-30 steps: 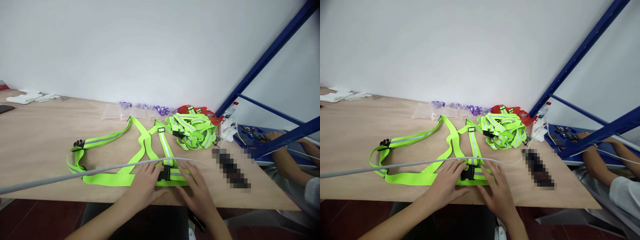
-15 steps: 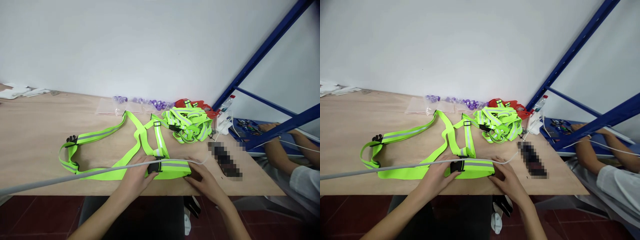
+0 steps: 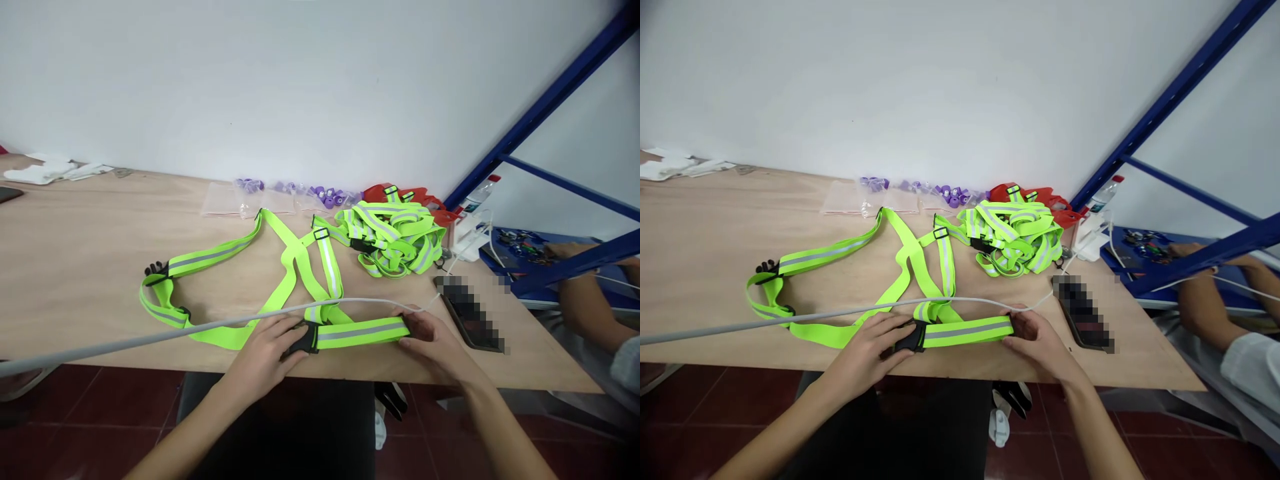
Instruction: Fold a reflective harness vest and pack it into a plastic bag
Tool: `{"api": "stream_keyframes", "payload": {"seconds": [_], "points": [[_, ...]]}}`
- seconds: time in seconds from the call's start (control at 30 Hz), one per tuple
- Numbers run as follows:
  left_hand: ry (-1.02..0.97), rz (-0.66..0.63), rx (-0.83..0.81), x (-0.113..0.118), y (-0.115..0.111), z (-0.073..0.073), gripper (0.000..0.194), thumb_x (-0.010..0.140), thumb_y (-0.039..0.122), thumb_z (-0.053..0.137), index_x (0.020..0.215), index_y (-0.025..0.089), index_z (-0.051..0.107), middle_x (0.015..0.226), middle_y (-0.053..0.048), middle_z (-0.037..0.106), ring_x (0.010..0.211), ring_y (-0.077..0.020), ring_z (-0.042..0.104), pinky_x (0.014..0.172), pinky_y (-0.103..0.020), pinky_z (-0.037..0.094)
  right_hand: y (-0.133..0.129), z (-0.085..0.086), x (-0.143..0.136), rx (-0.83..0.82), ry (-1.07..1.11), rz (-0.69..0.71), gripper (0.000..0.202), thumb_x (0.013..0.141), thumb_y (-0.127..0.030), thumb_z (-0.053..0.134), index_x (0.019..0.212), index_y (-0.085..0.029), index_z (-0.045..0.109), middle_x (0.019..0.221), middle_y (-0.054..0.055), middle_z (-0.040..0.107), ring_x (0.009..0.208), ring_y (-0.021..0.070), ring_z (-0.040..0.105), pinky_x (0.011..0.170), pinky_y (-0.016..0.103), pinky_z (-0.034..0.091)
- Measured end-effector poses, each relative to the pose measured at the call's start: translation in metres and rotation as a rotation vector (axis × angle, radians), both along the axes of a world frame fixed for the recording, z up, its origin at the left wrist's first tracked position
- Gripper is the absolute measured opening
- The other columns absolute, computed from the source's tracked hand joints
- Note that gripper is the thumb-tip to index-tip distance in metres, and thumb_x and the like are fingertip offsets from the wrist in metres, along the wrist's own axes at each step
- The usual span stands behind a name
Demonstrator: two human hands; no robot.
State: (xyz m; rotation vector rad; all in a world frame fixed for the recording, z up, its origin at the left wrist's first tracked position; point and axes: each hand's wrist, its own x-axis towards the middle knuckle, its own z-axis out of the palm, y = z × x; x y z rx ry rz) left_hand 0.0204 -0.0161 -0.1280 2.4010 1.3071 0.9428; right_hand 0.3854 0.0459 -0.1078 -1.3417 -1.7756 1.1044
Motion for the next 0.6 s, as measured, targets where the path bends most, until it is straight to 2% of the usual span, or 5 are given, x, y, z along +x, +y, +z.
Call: {"api": "stream_keyframes", "payload": {"seconds": [0.13, 0.27, 0.43, 0.5, 0.6], "points": [[0.009, 0.025, -0.023, 0.001, 0.000, 0.002, 0.031, 0.094, 0.025, 0.066, 0.124, 0.019, 0.068, 0.129, -0.013, 0.068, 0.115, -0.0305, 0.066, 0.095, -0.048, 0.058, -0.002, 0.017, -0.005, 0.181, -0.373, 0.114, 0.049, 0.084, -0.049, 0.072, 0.129, -0.029, 0.069, 0.130, 0.009, 0.070, 0.122, 0.0345, 0.064, 0.104, 0.051, 0.052], [0.012, 0.040, -0.014, 0.003, -0.001, 0.005, 0.030, 0.095, 0.025, 0.065, 0.124, 0.019, 0.068, 0.128, -0.013, 0.068, 0.115, -0.0306, 0.065, 0.097, -0.050, 0.056, -0.004, 0.023, -0.003, 0.293, -0.618, 0.224, 0.050, 0.087, -0.035, 0.067, 0.137, -0.033, 0.063, 0.134, 0.010, 0.067, 0.122, 0.0342, 0.063, 0.100, 0.054, 0.053], [0.028, 0.036, -0.012, 0.005, -0.001, 0.005, 0.032, 0.095, 0.026, 0.064, 0.127, 0.020, 0.067, 0.128, -0.014, 0.067, 0.116, -0.0306, 0.063, 0.098, -0.050, 0.055, 0.007, 0.027, -0.025, 0.332, -0.563, 0.174, 0.058, 0.084, -0.048, 0.072, 0.138, -0.029, 0.059, 0.136, 0.011, 0.065, 0.121, 0.0348, 0.064, 0.097, 0.050, 0.055], [0.023, 0.026, -0.014, 0.006, -0.001, 0.005, 0.032, 0.095, 0.026, 0.064, 0.127, 0.020, 0.067, 0.128, -0.013, 0.066, 0.119, -0.0302, 0.061, 0.100, -0.050, 0.053, 0.022, 0.032, -0.047, 0.359, -0.506, 0.119, 0.057, 0.089, -0.048, 0.066, 0.141, -0.027, 0.055, 0.136, 0.012, 0.064, 0.119, 0.0327, 0.065, 0.096, 0.048, 0.055], [0.023, 0.023, -0.017, 0.008, -0.001, 0.006, 0.031, 0.096, 0.025, 0.063, 0.126, 0.019, 0.066, 0.128, -0.013, 0.066, 0.118, -0.0301, 0.061, 0.101, -0.050, 0.053, 0.062, 0.039, -0.089, 0.414, -0.417, 0.077, 0.055, 0.092, -0.043, 0.062, 0.143, -0.025, 0.052, 0.139, 0.012, 0.061, 0.110, 0.0278, 0.068, 0.093, 0.043, 0.055]]}}
